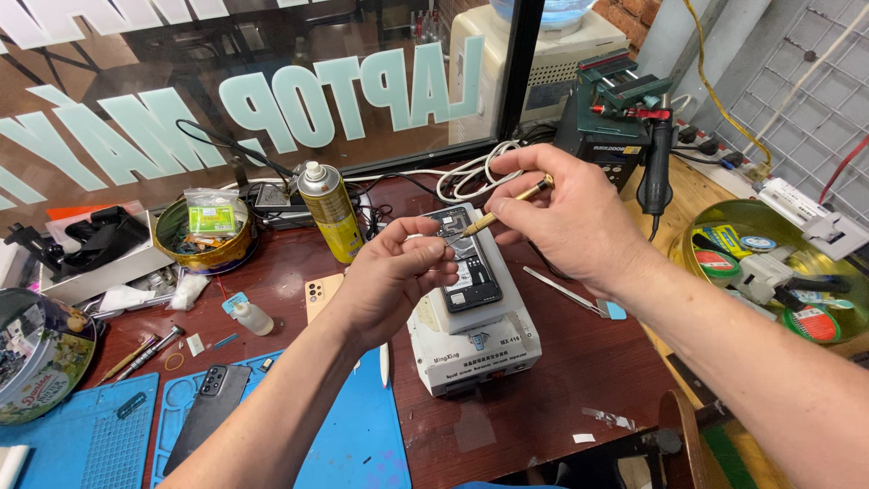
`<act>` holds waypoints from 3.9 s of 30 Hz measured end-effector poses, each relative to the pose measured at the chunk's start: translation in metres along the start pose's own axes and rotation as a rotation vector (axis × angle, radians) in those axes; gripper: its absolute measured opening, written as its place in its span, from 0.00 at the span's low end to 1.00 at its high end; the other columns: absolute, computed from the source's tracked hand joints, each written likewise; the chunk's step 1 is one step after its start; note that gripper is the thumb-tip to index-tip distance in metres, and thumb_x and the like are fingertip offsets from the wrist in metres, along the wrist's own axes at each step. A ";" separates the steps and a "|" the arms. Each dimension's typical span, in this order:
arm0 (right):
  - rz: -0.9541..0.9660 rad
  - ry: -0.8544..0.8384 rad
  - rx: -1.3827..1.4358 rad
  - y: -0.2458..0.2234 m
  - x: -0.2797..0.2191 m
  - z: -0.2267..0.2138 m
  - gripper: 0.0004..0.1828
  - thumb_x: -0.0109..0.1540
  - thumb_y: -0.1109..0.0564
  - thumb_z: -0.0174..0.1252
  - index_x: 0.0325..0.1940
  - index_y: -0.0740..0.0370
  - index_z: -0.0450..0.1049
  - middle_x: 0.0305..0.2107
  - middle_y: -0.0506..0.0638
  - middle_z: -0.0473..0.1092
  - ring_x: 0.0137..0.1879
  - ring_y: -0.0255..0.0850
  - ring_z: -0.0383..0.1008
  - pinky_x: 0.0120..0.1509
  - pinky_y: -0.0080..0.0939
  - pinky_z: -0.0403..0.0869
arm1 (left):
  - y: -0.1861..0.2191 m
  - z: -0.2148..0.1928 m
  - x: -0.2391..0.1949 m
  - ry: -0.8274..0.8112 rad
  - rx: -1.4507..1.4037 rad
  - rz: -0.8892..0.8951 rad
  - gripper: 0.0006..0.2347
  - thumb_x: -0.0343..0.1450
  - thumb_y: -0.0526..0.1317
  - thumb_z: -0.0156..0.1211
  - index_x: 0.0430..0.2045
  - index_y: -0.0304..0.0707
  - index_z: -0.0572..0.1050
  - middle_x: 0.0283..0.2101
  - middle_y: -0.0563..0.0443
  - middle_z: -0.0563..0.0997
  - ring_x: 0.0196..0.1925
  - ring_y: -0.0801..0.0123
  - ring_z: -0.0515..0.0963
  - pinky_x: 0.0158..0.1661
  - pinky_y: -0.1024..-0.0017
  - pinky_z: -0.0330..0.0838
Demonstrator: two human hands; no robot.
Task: The person uses a wooden stick to repeatedly press and scrape the internal components of a disassembled smartphone placed on a white box. The person then picks up a small black rectangular component and places it onto the phone's motherboard before continuing to press internal parts with the stick.
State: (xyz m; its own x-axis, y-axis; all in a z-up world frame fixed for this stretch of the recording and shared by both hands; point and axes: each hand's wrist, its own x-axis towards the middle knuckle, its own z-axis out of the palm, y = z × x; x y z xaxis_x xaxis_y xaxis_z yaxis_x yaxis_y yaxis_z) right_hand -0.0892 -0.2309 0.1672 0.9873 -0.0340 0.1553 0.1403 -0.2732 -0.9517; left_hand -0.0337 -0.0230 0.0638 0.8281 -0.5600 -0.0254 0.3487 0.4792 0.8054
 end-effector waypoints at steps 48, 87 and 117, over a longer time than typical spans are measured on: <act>-0.074 -0.293 -0.937 0.051 0.005 0.000 0.20 0.56 0.53 0.63 0.50 0.57 0.70 0.33 0.55 0.79 0.43 0.54 0.80 0.48 0.52 0.77 | -0.054 0.028 -0.004 0.050 1.622 0.511 0.10 0.62 0.32 0.59 0.33 0.35 0.83 0.38 0.44 0.81 0.45 0.52 0.76 0.51 0.59 0.71; -0.031 -0.205 -0.923 0.053 0.009 0.013 0.10 0.59 0.55 0.60 0.43 0.59 0.73 0.30 0.54 0.79 0.41 0.53 0.80 0.46 0.53 0.76 | -0.063 0.028 -0.011 0.007 1.676 0.431 0.10 0.64 0.31 0.57 0.36 0.33 0.82 0.41 0.41 0.79 0.48 0.51 0.75 0.50 0.57 0.70; -0.047 0.011 -0.689 0.053 0.003 0.001 0.16 0.59 0.55 0.63 0.50 0.60 0.75 0.31 0.54 0.80 0.39 0.47 0.83 0.43 0.45 0.78 | -0.079 -0.058 0.039 0.558 1.419 0.068 0.09 0.67 0.42 0.62 0.34 0.40 0.83 0.41 0.39 0.81 0.43 0.45 0.81 0.47 0.54 0.74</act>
State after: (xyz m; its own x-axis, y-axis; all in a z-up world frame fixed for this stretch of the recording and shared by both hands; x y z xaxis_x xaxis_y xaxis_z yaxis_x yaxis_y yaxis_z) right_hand -0.0791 -0.2440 0.1170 0.9800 -0.0159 0.1983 0.0998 -0.8231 -0.5591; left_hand -0.0031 -0.0438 -0.0353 0.9924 -0.0906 0.0827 -0.1226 -0.7124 0.6910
